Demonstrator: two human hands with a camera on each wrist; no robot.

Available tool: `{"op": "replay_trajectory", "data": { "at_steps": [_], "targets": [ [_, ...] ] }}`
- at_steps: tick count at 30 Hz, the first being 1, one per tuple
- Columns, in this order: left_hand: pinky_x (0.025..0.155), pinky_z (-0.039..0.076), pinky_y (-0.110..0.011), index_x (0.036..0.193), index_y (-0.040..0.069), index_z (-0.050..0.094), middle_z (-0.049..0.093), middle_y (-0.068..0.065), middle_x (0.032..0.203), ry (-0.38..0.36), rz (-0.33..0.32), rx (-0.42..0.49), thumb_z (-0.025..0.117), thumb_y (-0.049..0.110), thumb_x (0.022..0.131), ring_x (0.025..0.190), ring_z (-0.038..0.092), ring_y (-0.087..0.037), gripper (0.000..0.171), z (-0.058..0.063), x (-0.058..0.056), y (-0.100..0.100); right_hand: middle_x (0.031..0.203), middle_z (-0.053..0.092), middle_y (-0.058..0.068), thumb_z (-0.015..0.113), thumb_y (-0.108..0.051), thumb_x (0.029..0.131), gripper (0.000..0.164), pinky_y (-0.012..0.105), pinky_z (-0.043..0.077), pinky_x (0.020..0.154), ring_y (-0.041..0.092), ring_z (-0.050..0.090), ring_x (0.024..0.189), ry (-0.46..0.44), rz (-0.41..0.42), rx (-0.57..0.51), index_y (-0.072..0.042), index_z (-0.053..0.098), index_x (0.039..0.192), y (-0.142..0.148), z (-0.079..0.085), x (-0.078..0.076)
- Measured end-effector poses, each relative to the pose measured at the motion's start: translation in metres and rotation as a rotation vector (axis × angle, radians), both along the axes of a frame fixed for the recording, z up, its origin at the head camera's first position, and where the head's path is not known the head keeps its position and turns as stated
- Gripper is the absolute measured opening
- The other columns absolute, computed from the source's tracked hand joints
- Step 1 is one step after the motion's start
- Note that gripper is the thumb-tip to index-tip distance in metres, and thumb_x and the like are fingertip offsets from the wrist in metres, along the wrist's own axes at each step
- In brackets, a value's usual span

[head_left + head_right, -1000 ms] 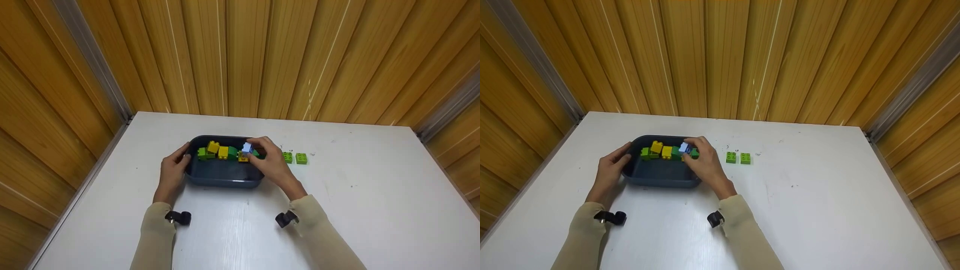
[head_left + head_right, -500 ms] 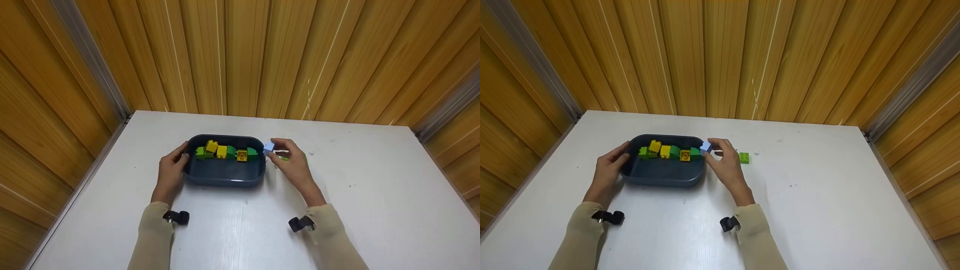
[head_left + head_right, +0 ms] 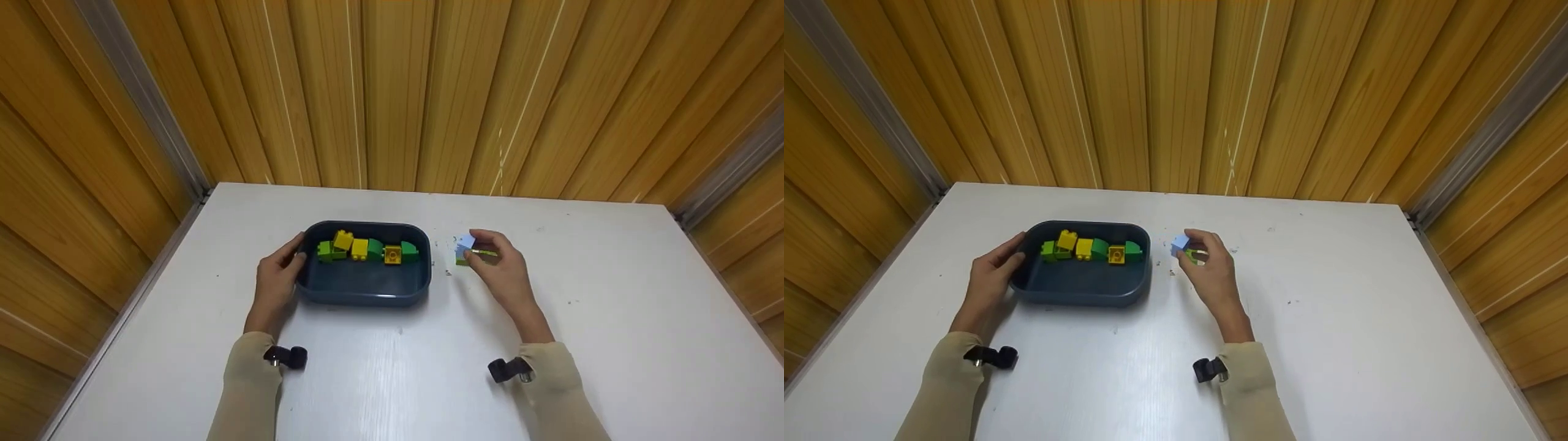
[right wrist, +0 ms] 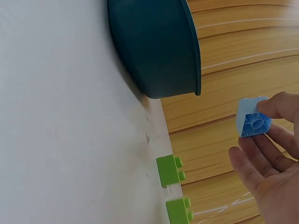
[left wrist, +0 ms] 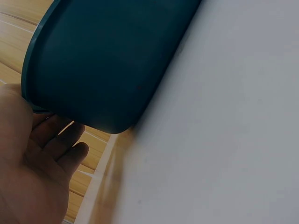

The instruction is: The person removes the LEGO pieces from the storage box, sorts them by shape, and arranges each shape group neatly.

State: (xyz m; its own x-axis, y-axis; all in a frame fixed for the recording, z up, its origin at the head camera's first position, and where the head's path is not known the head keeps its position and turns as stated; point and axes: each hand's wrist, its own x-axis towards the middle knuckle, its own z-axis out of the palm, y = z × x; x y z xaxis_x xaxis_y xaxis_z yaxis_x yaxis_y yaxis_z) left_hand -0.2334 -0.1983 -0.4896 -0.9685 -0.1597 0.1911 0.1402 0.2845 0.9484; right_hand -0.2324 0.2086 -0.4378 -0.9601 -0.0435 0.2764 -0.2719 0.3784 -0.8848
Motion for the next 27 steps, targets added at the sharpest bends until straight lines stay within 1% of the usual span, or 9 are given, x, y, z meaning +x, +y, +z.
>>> {"op": "replay_trajectory", "data": {
  "at_steps": [3, 6, 8, 12, 17, 23, 27],
  "targets": [
    [0.123, 0.037, -0.040, 0.154, 0.010, 0.057, 0.055, -0.009, 0.156, -0.001, -0.003, -0.004, 0.057, 0.011, 0.110, 0.149, 0.046, -0.026, 0.044, 0.000, 0.000, 0.001, 0.133, 0.065, 0.014, 0.075, -0.006, 0.099, 0.045, 0.036, 0.055, 0.105, 0.026, 0.063, 0.123, -0.010, -0.018, -0.004, -0.001, 0.062, 0.141, 0.008, -0.002, -0.001],
    [0.123, 0.036, -0.039, 0.154, 0.009, 0.056, 0.055, -0.009, 0.157, -0.007, -0.009, 0.012, 0.057, 0.010, 0.110, 0.149, 0.045, -0.025, 0.044, 0.001, 0.000, 0.000, 0.131, 0.066, 0.016, 0.075, -0.005, 0.099, 0.044, 0.026, 0.056, 0.100, 0.026, 0.064, 0.121, -0.016, -0.033, -0.026, 0.001, 0.062, 0.140, 0.014, -0.003, -0.001],
    [0.123, 0.036, -0.039, 0.154, 0.009, 0.056, 0.054, -0.009, 0.157, -0.009, -0.013, 0.019, 0.057, 0.009, 0.110, 0.149, 0.045, -0.025, 0.045, 0.000, -0.001, 0.000, 0.130, 0.066, 0.016, 0.074, -0.004, 0.099, 0.043, 0.023, 0.056, 0.098, 0.026, 0.064, 0.121, -0.023, -0.043, -0.039, 0.002, 0.062, 0.140, 0.017, -0.004, -0.002],
    [0.123, 0.036, -0.037, 0.155, 0.010, 0.056, 0.054, -0.008, 0.157, -0.020, -0.013, 0.030, 0.058, 0.010, 0.110, 0.149, 0.045, -0.023, 0.045, 0.001, 0.000, -0.001, 0.131, 0.065, 0.017, 0.074, -0.005, 0.099, 0.044, 0.025, 0.056, 0.099, 0.025, 0.063, 0.123, -0.037, -0.056, -0.047, 0.002, 0.061, 0.141, 0.023, -0.005, -0.003],
    [0.123, 0.036, -0.035, 0.155, 0.011, 0.056, 0.054, -0.006, 0.157, -0.029, -0.011, 0.017, 0.058, 0.012, 0.110, 0.149, 0.045, -0.021, 0.045, 0.002, 0.001, -0.001, 0.133, 0.065, 0.017, 0.074, -0.007, 0.100, 0.045, 0.023, 0.054, 0.101, 0.026, 0.063, 0.124, -0.056, -0.076, -0.035, 0.002, 0.060, 0.142, 0.031, -0.008, -0.005],
    [0.123, 0.036, -0.038, 0.154, 0.011, 0.056, 0.054, -0.008, 0.157, -0.021, -0.005, 0.004, 0.058, 0.012, 0.110, 0.149, 0.045, -0.024, 0.045, 0.002, 0.001, 0.000, 0.137, 0.063, 0.017, 0.073, -0.010, 0.102, 0.048, 0.028, 0.052, 0.106, 0.026, 0.061, 0.127, -0.079, -0.109, -0.027, 0.002, 0.057, 0.145, 0.042, -0.017, -0.007],
    [0.122, 0.037, -0.040, 0.154, 0.010, 0.057, 0.054, -0.010, 0.156, -0.009, 0.007, -0.023, 0.058, 0.011, 0.110, 0.148, 0.047, -0.027, 0.045, 0.001, 0.001, 0.000, 0.139, 0.060, 0.017, 0.073, -0.010, 0.101, 0.050, 0.025, 0.051, 0.106, 0.027, 0.060, 0.127, -0.093, -0.135, -0.027, 0.001, 0.056, 0.147, 0.047, -0.021, -0.009]
  ]
}}
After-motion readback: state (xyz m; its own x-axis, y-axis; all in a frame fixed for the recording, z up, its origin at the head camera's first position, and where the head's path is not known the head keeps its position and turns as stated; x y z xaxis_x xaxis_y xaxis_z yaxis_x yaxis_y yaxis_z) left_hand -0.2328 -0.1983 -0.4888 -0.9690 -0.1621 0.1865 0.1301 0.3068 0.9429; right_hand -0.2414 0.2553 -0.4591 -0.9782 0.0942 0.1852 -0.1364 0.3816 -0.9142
